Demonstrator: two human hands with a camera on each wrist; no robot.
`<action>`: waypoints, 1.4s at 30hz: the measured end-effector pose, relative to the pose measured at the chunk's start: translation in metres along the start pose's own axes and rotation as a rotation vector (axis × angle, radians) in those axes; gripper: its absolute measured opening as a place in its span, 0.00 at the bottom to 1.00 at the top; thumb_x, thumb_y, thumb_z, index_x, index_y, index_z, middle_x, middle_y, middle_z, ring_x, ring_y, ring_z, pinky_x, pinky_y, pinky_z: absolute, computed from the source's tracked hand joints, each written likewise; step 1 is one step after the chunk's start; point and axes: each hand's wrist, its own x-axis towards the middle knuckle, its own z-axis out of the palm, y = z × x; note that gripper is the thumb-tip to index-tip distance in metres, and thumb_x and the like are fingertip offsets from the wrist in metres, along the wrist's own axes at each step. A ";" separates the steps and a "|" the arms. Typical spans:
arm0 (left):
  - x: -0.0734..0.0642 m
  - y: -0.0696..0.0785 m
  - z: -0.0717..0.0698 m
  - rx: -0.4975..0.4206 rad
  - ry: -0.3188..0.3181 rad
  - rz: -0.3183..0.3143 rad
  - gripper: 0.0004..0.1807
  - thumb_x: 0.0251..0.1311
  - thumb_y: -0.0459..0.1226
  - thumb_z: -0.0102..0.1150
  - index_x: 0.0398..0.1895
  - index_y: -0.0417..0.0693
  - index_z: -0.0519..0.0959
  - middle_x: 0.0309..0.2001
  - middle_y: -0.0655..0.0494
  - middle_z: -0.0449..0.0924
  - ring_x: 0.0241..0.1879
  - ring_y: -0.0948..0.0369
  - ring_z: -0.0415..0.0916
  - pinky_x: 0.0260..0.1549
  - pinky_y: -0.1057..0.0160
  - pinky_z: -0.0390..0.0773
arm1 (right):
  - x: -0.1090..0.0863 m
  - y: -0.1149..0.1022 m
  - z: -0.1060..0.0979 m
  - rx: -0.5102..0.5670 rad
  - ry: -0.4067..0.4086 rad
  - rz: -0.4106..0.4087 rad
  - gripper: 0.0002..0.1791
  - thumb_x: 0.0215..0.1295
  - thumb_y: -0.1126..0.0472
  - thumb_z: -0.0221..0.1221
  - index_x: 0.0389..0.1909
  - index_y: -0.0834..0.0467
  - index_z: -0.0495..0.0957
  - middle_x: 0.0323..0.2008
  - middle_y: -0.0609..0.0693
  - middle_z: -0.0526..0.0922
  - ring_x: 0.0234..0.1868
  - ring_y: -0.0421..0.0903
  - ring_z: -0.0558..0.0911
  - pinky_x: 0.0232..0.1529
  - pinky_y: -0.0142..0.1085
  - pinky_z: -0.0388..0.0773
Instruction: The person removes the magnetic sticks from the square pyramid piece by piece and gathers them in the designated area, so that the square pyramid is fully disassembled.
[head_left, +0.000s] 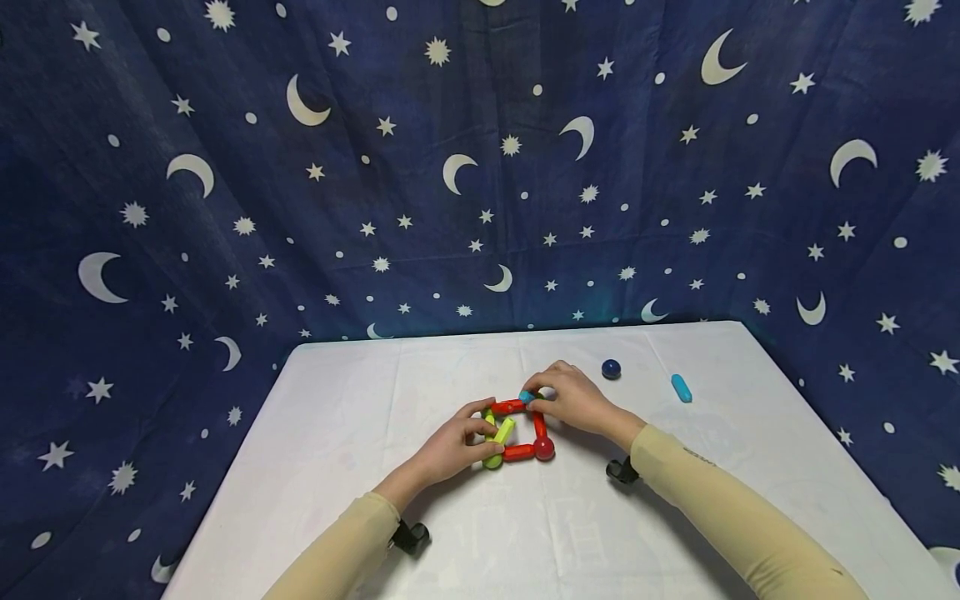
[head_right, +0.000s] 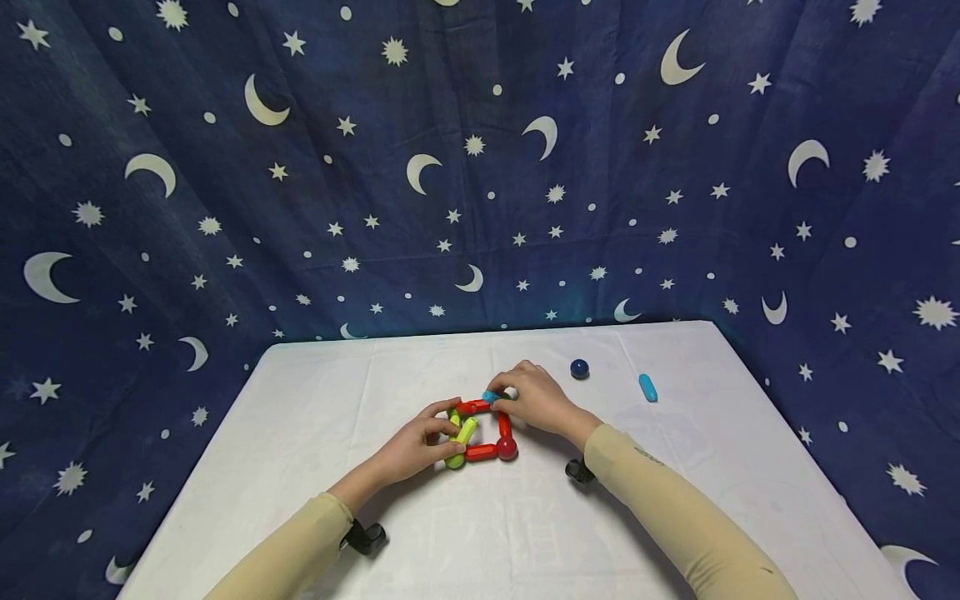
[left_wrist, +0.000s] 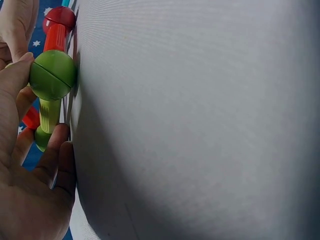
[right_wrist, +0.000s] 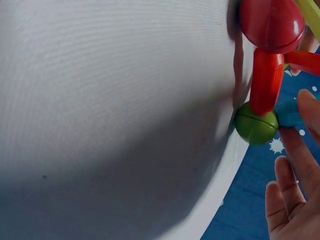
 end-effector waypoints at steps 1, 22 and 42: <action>0.000 0.000 0.000 -0.001 0.000 -0.001 0.14 0.66 0.52 0.67 0.49 0.58 0.87 0.78 0.61 0.59 0.51 0.59 0.75 0.48 0.61 0.75 | 0.000 0.000 0.000 0.006 0.002 0.008 0.09 0.66 0.50 0.70 0.45 0.41 0.87 0.41 0.36 0.81 0.48 0.44 0.74 0.48 0.41 0.72; 0.001 -0.002 0.002 0.028 0.009 0.009 0.15 0.65 0.54 0.67 0.48 0.59 0.87 0.77 0.66 0.60 0.56 0.64 0.73 0.52 0.60 0.74 | -0.002 0.007 0.006 0.045 0.042 0.046 0.12 0.69 0.48 0.66 0.52 0.42 0.82 0.45 0.39 0.86 0.44 0.44 0.75 0.43 0.39 0.72; 0.001 0.000 0.001 0.035 0.002 -0.020 0.15 0.65 0.54 0.67 0.48 0.60 0.87 0.76 0.67 0.59 0.53 0.63 0.73 0.50 0.60 0.75 | 0.003 0.006 0.006 0.153 0.090 0.135 0.15 0.73 0.49 0.63 0.57 0.44 0.77 0.48 0.49 0.83 0.53 0.51 0.79 0.54 0.52 0.78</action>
